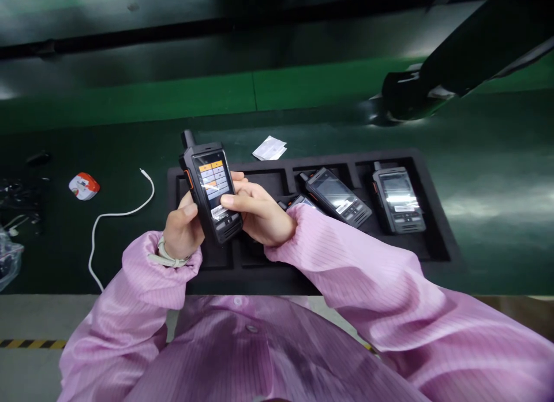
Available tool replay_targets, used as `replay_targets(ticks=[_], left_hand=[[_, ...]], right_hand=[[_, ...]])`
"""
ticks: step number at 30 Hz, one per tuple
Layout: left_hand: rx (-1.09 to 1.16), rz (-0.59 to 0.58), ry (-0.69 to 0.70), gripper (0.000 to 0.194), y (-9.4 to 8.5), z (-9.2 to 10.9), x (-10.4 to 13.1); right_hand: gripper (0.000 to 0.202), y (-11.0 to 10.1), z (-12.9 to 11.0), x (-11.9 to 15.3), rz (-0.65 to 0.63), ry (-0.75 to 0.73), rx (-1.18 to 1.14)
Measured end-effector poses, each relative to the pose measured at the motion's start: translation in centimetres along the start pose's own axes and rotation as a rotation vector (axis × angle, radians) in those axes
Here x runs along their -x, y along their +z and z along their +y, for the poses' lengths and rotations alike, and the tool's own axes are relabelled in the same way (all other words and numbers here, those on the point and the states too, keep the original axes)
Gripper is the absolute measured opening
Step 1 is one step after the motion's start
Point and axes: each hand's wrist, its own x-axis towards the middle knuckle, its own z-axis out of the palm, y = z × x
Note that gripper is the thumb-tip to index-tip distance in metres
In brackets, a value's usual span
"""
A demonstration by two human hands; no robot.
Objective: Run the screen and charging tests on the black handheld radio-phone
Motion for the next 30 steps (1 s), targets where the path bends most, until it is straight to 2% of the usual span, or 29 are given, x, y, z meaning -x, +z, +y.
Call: replay_targets(ticks=[4, 10, 13, 21, 30], left_hand=[[0.023, 0.033, 0.034, 0.063, 0.3, -0.2, -0.4], [0.014, 0.05, 0.113, 0.049, -1.1, -1.4, -0.4], [0.005, 0.074, 0.12, 0.049, -1.4, -1.4, -0.3], [0.072, 0.082, 0.055, 0.049, -0.6, -0.8, -0.2], [0.059, 0.086, 0.096, 0.049, 0.0, -0.5, -0.3]], right_hand=[[0.032, -0.5, 0.1, -0.1, -0.007, 0.027, 0.036], [0.03, -0.4, 0.4, 0.0, 0.025, 0.085, 0.086], [0.032, 0.0, 0.5, 0.1, 0.049, 0.08, 0.1], [0.033, 0.2, 0.8, 0.2, 0.053, 0.051, 0.118], [0.027, 0.8, 0.5, 0.4, 0.059, -0.018, 0.151]])
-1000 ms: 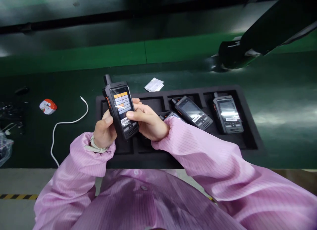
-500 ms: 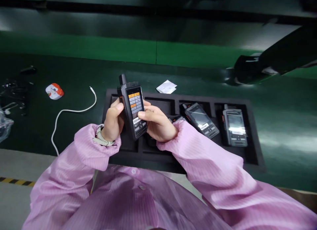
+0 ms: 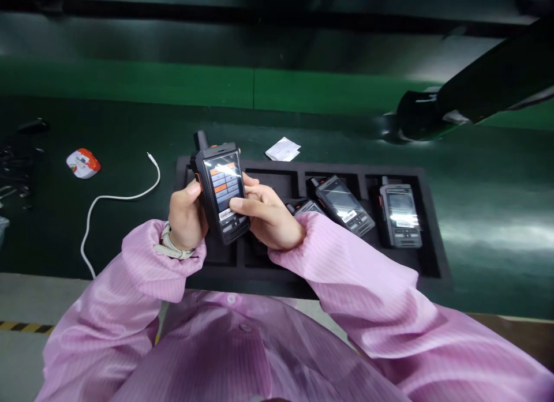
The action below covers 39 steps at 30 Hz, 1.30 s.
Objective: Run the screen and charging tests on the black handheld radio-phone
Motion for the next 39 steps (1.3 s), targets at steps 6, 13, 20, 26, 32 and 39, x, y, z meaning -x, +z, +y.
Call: replay_targets(ticks=[6, 13, 20, 26, 32, 39], left_hand=[[-0.004, -0.013, -0.047, 0.051, 0.1, 0.1, 0.0], [-0.081, -0.06, 0.081, 0.06, -0.8, 0.4, 0.4], [-0.311, 0.07, 0.478, 0.042, -1.4, 1.1, 0.9], [-0.301, -0.076, 0.344, 0.033, -1.2, 3.0, 1.1], [-0.134, -0.015, 0.173, 0.017, 0.3, 3.7, 1.3], [-0.107, 0.109, 0.135, 0.015, 1.5, 3.9, 1.2]], right_hand=[[0.033, 0.0, 0.2, 0.0, 0.004, 0.004, 0.014], [0.034, -0.9, 0.5, 0.1, 0.054, -0.243, 0.328], [0.026, -1.4, 0.4, 0.6, 0.106, -0.572, 0.836], [0.028, -1.7, 0.3, 0.5, 0.098, -0.818, 1.143], [0.03, -2.0, 0.8, 0.1, 0.124, -0.942, 1.266], [0.033, -2.0, 0.5, 0.0, 0.127, -1.02, 1.29]])
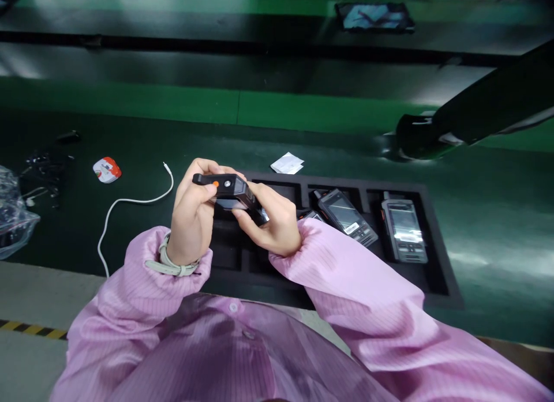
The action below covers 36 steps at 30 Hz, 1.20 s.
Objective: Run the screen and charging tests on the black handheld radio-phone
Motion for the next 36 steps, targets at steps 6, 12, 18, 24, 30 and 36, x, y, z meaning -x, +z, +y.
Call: replay_targets(ticks=[6, 12, 18, 24, 30, 36], left_hand=[[-0.002, 0.1, -0.027, 0.007, 0.8, -0.1, -0.3], [-0.01, 0.086, -0.024, 0.007, 0.8, -0.8, -1.1], [-0.224, 0.017, 0.174, 0.017, -0.8, -0.6, -3.5], [-0.422, -0.045, 0.2, 0.025, -2.8, -0.1, -5.1], [-0.471, -0.1, 0.186, 0.026, -3.7, 0.1, -5.3], [-0.406, -0.233, 0.088, 0.029, -4.3, 0.7, -5.4]], right_hand=[[0.03, -0.1, 0.1, 0.2, 0.009, 0.026, -0.001], [0.026, -0.2, 0.4, 0.2, 0.002, 0.13, -0.044], [0.026, -0.6, 0.7, -0.6, -0.056, 0.5, -0.438], [0.03, -0.4, 0.8, -0.7, -0.116, 0.691, -0.703], [0.03, -0.5, 0.7, -0.7, -0.149, 0.744, -0.724], [0.034, -0.7, 0.5, -0.9, -0.144, 0.792, -0.827]])
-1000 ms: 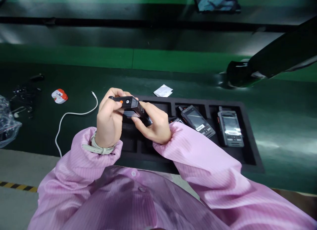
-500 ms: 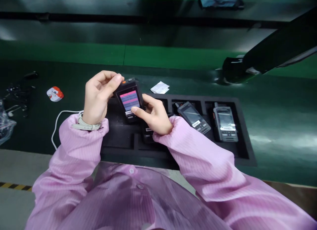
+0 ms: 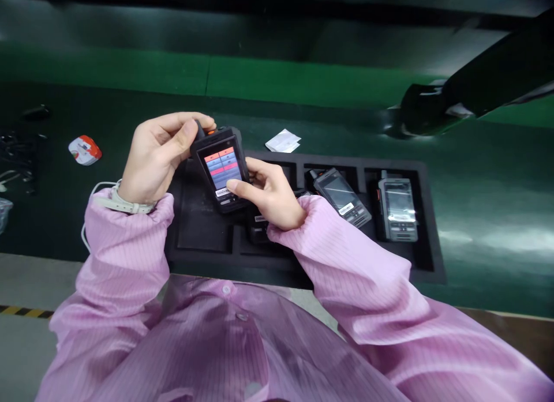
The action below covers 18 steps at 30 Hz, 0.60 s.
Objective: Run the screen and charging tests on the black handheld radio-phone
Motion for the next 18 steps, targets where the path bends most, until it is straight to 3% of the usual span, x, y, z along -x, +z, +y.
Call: replay_targets(ticks=[13, 18], left_hand=[[0.148, -0.017, -0.045, 0.027, -0.2, -1.1, -0.3], [0.057, 0.072, 0.03, 0.027, 0.4, -1.2, -0.1]], right_hand=[[0.042, 0.3, -0.3, 0.2, -0.009, 0.022, -0.02], [0.037, 0.3, -0.2, 0.1, 0.017, -0.008, 0.007]])
